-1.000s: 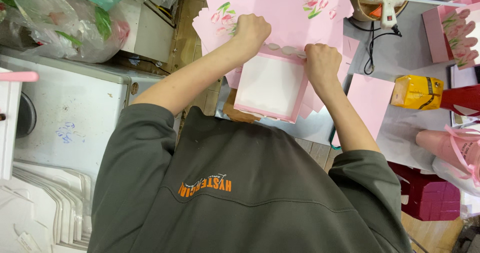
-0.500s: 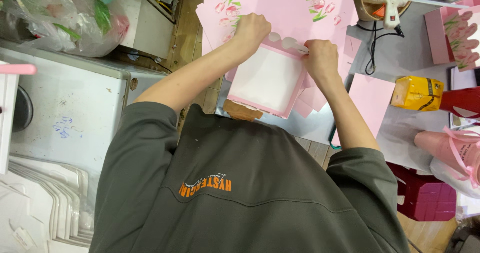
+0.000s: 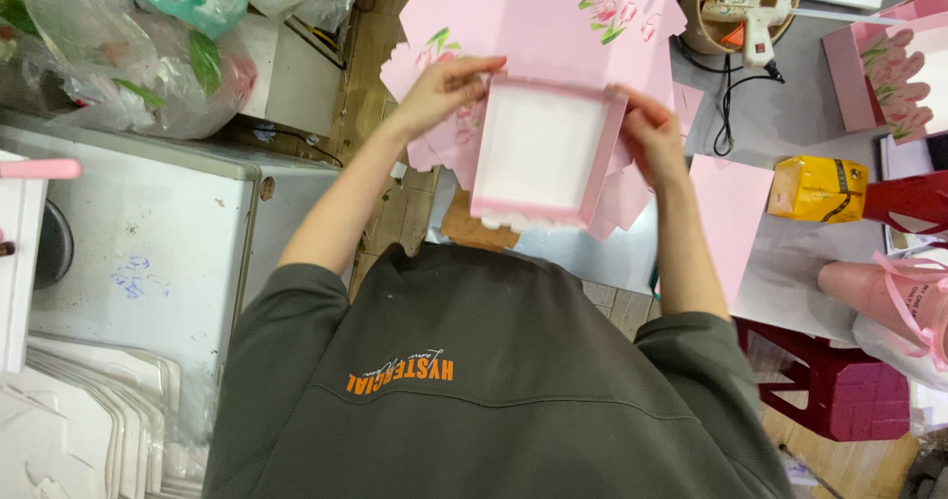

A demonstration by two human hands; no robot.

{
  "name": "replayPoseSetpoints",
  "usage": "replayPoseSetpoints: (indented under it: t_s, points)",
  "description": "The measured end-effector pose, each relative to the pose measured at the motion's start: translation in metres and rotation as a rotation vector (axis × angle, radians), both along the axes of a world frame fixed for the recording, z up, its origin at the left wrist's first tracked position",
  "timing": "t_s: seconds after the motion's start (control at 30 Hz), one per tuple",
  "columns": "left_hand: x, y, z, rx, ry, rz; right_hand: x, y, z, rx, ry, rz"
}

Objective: The person assembles pink paper boxes with tulip patterns by folding and tucking flaps into slots. They handle multiple flat sheets, fold them into box shapes, and stack the finished boxes on the table.

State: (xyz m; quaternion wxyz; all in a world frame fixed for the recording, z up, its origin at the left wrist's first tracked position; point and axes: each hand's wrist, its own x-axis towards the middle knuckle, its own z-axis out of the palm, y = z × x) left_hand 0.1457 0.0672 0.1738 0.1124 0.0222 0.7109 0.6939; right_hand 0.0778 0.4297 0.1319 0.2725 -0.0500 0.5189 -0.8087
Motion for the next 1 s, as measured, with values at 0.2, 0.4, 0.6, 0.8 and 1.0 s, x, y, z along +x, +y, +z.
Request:
replayPoseSetpoints:
  t_s: [0.2,0.4,0.6,0.8,1.0]
  points:
    - [0.014,0.021,-0.037,0.376,0.036,0.098,0.015,-0.016,-0.030,-0.145,0.130,-0.124]
    - [0.020,0.032,-0.037,0.603,0.085,0.130,0.036,-0.020,0.007,-0.425,0.258,-0.052]
    - [0.029,0.046,-0.016,0.463,-0.054,0.219,0.065,0.021,0.013,0.030,-0.151,0.078]
    - [0.041,0.060,0.009,0.201,-0.041,0.277,0.007,0.149,0.003,-0.002,0.247,-0.660]
    - [0.054,0.053,-0.007,-0.029,-0.066,0.352,-0.099,0.295,0.040,0.784,1.022,-1.440]
